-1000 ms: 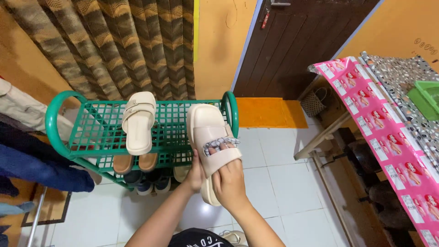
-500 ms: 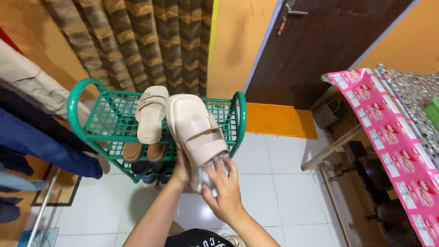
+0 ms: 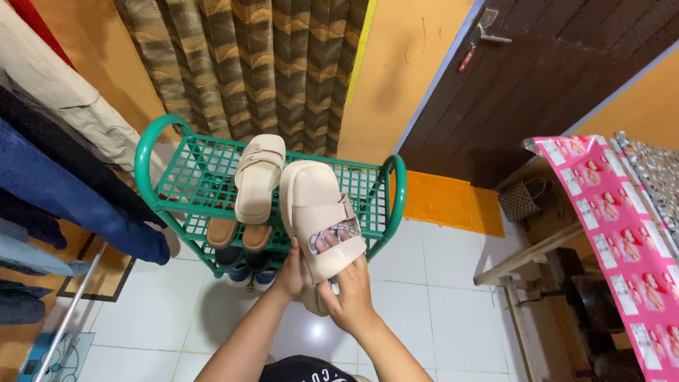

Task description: Cleaning and organizing various pairs of shoes on a rack using a cloth.

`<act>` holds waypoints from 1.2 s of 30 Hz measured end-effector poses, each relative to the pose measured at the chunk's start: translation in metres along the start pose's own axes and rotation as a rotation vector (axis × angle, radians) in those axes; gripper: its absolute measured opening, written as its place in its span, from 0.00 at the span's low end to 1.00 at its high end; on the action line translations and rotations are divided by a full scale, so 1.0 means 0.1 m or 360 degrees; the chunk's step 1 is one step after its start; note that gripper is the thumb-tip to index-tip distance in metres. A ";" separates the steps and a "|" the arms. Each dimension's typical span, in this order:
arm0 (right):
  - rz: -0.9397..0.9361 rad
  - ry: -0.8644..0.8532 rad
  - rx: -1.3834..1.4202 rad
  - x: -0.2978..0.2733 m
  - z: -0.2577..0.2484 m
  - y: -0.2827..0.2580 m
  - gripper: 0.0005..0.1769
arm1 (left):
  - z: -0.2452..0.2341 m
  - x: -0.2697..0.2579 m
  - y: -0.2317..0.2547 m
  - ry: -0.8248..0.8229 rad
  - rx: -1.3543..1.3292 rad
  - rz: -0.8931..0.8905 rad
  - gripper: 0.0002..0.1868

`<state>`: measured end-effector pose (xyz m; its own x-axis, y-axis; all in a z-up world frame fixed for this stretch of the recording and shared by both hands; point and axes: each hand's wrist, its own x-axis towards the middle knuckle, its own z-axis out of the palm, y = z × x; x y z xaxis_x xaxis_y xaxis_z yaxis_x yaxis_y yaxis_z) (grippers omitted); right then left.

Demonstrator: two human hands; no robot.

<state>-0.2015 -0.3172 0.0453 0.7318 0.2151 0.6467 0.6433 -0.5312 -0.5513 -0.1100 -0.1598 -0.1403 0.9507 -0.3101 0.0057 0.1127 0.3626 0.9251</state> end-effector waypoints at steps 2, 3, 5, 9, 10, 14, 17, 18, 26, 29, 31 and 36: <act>-0.0006 -0.0043 -0.0020 0.02 0.03 -0.04 0.31 | -0.08 0.08 0.09 0.0029 -0.0249 0.0019 0.46; -0.0004 -0.0081 -0.0039 0.03 0.06 -0.06 0.29 | -0.12 0.12 0.14 0.0054 -0.0494 0.0032 0.44; -0.0045 -0.0115 0.0010 0.01 0.15 -0.07 0.32 | -0.20 0.18 0.33 0.0074 -0.0571 0.0088 0.44; -0.0067 -0.0202 -0.0077 0.14 0.29 -0.13 0.36 | -0.36 0.32 0.49 0.0180 -0.0758 -0.0038 0.43; -0.0060 -0.0193 -0.0081 0.20 0.37 -0.08 0.36 | -0.53 0.39 0.30 0.0171 -0.0754 -0.0045 0.43; -0.0024 -0.0063 -0.0276 0.61 0.49 -0.05 0.35 | -0.61 0.53 0.33 -0.0031 -0.0594 0.0051 0.41; -0.0030 -0.0004 -0.0283 0.95 0.51 -0.05 0.34 | -0.40 0.58 0.66 -0.0201 -0.0553 0.0100 0.42; -0.0033 -0.0028 -0.0294 1.03 0.52 -0.04 0.33 | -0.35 0.59 0.71 -0.0240 -0.0569 0.0188 0.42; 0.0080 -0.0111 -0.0402 0.92 0.89 -0.13 0.34 | -0.92 0.93 0.81 -0.0175 -0.0669 0.0005 0.44; 0.0076 -0.0176 -0.0424 0.94 0.99 -0.22 0.35 | -0.89 1.00 1.17 0.0266 -0.0452 -0.0023 0.42; 0.0099 -0.0203 -0.0411 1.01 1.06 -0.24 0.35 | -0.86 0.97 1.35 0.0514 -0.0206 0.0048 0.40; 0.0192 -0.0084 -0.0451 1.24 1.29 0.02 0.32 | -1.16 1.05 1.07 -0.0120 -0.0486 -0.0258 0.43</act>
<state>-0.0810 -0.1854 0.0562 0.8144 0.1752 0.5532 0.4684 -0.7611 -0.4486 0.0352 -0.0511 -0.0846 0.8907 -0.4449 -0.0936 0.3526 0.5459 0.7601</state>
